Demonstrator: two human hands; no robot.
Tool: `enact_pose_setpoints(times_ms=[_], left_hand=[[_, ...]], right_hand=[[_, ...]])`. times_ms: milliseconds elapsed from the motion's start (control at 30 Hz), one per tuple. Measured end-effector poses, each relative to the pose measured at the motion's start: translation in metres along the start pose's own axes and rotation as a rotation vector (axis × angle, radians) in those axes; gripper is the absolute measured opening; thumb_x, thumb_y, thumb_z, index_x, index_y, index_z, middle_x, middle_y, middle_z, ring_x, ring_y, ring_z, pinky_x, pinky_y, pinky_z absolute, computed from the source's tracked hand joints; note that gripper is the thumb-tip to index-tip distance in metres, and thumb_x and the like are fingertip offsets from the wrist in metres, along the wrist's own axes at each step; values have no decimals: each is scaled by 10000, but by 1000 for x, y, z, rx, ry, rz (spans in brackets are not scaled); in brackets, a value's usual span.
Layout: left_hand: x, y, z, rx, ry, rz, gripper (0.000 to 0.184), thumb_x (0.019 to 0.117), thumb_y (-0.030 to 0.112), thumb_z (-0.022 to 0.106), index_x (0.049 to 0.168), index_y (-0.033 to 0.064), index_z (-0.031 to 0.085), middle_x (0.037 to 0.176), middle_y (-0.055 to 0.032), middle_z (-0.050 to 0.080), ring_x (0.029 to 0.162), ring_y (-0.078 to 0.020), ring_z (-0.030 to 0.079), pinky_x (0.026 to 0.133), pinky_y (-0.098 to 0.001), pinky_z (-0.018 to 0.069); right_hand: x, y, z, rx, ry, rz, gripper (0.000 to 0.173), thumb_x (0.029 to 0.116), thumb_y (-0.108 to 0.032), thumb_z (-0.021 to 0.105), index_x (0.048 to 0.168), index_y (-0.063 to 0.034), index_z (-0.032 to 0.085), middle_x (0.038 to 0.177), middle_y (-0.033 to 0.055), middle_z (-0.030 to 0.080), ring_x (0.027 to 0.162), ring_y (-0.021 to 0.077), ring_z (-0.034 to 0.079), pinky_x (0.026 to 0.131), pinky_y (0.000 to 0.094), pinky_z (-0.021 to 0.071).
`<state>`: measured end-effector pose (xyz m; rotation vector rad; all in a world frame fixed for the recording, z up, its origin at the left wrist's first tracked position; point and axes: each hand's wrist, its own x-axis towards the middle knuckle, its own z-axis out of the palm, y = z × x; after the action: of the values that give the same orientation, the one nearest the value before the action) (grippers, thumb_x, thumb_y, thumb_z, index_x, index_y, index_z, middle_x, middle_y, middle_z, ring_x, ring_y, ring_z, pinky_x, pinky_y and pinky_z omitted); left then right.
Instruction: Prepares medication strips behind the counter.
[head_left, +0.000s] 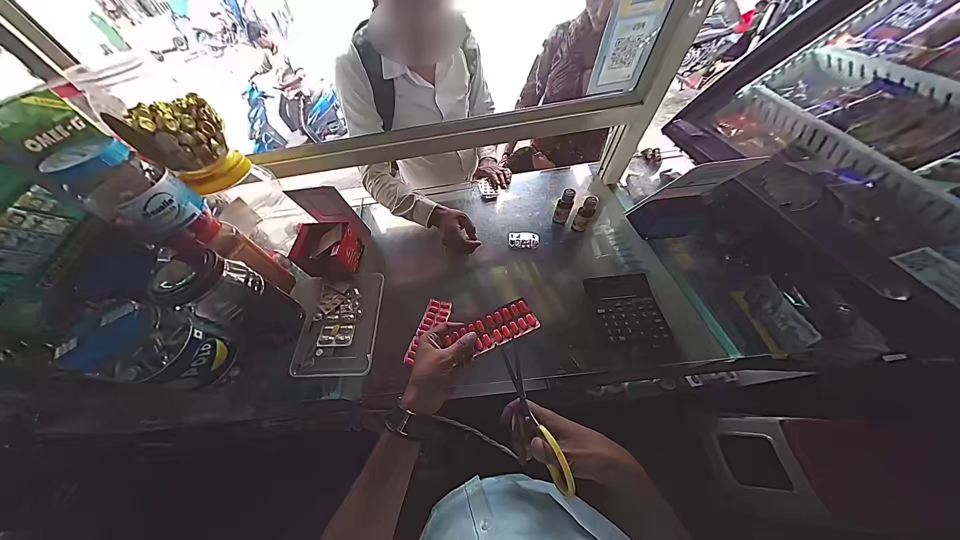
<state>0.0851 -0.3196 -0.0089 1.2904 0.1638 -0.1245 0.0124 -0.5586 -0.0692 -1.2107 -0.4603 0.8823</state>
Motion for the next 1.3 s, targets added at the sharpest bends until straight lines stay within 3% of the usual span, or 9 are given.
enact_pose_setpoints(times_ms=[100, 367, 633, 1067, 1300], left_hand=[[-4, -9, -2, 61, -45, -29, 182, 913, -8, 708, 1083, -50, 660, 821, -94, 716, 606, -116, 656, 535, -241, 560], [-2, -13, -5, 137, -7, -28, 162, 906, 3, 726, 1052, -43, 671, 817, -86, 719, 619, -118, 667, 545, -248, 566], [0, -17, 2, 141, 29, -54, 167, 909, 2, 727, 1058, -45, 668, 826, -93, 719, 595, -121, 656, 522, -243, 555], [2, -17, 9, 159, 27, -76, 172, 912, 12, 730, 1059, -45, 661, 803, -90, 717, 567, -110, 647, 503, -237, 548], [8, -12, 5, 186, 7, -100, 183, 914, 7, 723, 1075, -49, 656, 793, -85, 708, 558, -110, 637, 498, -235, 537]], right_hand=[[11, -8, -3, 6, -4, 26, 700, 862, -659, 701, 1313, -158, 513, 844, -76, 592, 721, 28, 592, 683, 206, 522], [21, -17, -2, 83, 53, 62, 601, 949, -614, 615, 1327, -152, 549, 761, -78, 589, 651, 38, 602, 647, 210, 542], [21, -16, 2, 92, 139, 80, 501, 960, -544, 635, 1270, -154, 589, 711, -87, 567, 590, 40, 576, 597, 216, 534], [19, -14, -4, 104, 147, 67, 523, 951, -551, 651, 1274, -145, 597, 698, -91, 567, 571, 30, 571, 573, 198, 523], [21, -13, 2, 119, 247, 65, 481, 964, -520, 629, 1226, -117, 627, 658, -93, 538, 527, 31, 537, 536, 196, 501]])
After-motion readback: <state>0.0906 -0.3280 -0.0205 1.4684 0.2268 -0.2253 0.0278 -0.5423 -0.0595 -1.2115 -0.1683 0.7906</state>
